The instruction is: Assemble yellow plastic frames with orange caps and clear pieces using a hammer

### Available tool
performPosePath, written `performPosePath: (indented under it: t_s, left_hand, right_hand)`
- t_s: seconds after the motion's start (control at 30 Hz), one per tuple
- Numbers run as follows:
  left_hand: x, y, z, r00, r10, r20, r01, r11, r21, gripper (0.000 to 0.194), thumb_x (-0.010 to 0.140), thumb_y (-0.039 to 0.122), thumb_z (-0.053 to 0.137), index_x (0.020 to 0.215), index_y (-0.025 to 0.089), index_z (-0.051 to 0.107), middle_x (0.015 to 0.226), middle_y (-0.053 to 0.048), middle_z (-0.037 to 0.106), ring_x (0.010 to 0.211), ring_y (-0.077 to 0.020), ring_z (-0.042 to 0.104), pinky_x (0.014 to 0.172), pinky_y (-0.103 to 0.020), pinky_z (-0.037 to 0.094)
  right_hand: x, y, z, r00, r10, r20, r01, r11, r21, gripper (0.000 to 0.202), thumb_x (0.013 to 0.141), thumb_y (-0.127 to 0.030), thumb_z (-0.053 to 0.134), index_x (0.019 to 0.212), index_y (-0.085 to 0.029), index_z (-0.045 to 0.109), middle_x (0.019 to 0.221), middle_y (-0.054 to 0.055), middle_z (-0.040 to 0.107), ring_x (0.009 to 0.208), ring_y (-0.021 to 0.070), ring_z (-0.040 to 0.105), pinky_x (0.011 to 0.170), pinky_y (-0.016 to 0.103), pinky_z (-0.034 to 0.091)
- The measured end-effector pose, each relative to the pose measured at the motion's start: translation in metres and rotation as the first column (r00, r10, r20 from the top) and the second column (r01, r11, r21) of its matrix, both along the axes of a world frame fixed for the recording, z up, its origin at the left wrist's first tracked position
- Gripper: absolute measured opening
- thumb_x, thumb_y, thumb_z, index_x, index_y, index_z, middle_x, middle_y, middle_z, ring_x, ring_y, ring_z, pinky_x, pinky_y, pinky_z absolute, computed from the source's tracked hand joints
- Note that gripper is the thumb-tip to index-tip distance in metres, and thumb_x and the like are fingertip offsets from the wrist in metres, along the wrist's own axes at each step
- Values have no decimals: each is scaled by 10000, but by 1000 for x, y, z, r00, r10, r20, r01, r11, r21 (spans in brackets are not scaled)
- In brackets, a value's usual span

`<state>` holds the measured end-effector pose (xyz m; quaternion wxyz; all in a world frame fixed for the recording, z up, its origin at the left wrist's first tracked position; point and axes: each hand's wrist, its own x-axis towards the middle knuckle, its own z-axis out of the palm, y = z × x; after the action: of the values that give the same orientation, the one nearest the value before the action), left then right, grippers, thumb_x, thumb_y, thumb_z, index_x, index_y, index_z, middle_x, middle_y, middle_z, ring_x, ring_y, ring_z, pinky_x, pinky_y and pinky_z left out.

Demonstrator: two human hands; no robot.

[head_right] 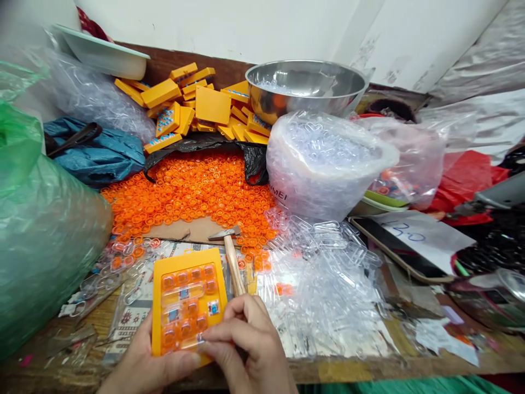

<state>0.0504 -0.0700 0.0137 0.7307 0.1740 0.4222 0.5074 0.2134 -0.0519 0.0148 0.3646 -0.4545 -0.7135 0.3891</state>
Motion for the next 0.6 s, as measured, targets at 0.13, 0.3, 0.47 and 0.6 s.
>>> performPosePath:
  t_s: [0.13, 0.3, 0.47, 0.6]
  left_hand:
    - [1, -1, 1, 1000, 12, -24, -11, 1000, 12, 608, 595, 287, 848, 1110, 150, 555, 1088, -162, 724, 988, -329, 683, 902, -424, 525]
    - [1, -5, -12, 993, 31, -112, -28, 999, 23, 625, 602, 322, 846, 1124, 138, 556, 1070, -169, 728, 970, -331, 690, 901, -428, 528]
    - [-7, -4, 3, 994, 86, -67, -88, 996, -23, 752, 585, 320, 859, 1249, 144, 554, 1061, -166, 735, 995, -360, 685, 911, -463, 530]
    - [-28, -3, 33, 990, 138, -2, -138, 988, -72, 798, 598, 269, 845, 1327, 176, 535, 1130, -144, 727, 1076, -379, 655, 939, -460, 530]
  right_hand:
    - [-13, -6, -2, 925, -264, -274, 154, 918, -367, 158, 748, -418, 742, 786, -304, 639, 1116, -18, 513, 1027, 147, 566, 857, 238, 459]
    - [-21, -8, -9, 828, -362, -428, 30, 791, -611, 435, 661, -370, 831, 756, -246, 425, 725, -78, 588, 690, 79, 584, 628, 176, 452]
    - [-14, 16, -5, 900, -195, -389, -25, 869, -494, 438, 718, -446, 773, 934, -276, 432, 888, -25, 666, 778, 139, 666, 678, 269, 529]
    - [-34, 68, -7, 960, -75, -269, 4, 967, -256, 224, 859, -371, 626, 1039, -254, 562, 1106, 54, 647, 960, 173, 640, 896, 389, 494]
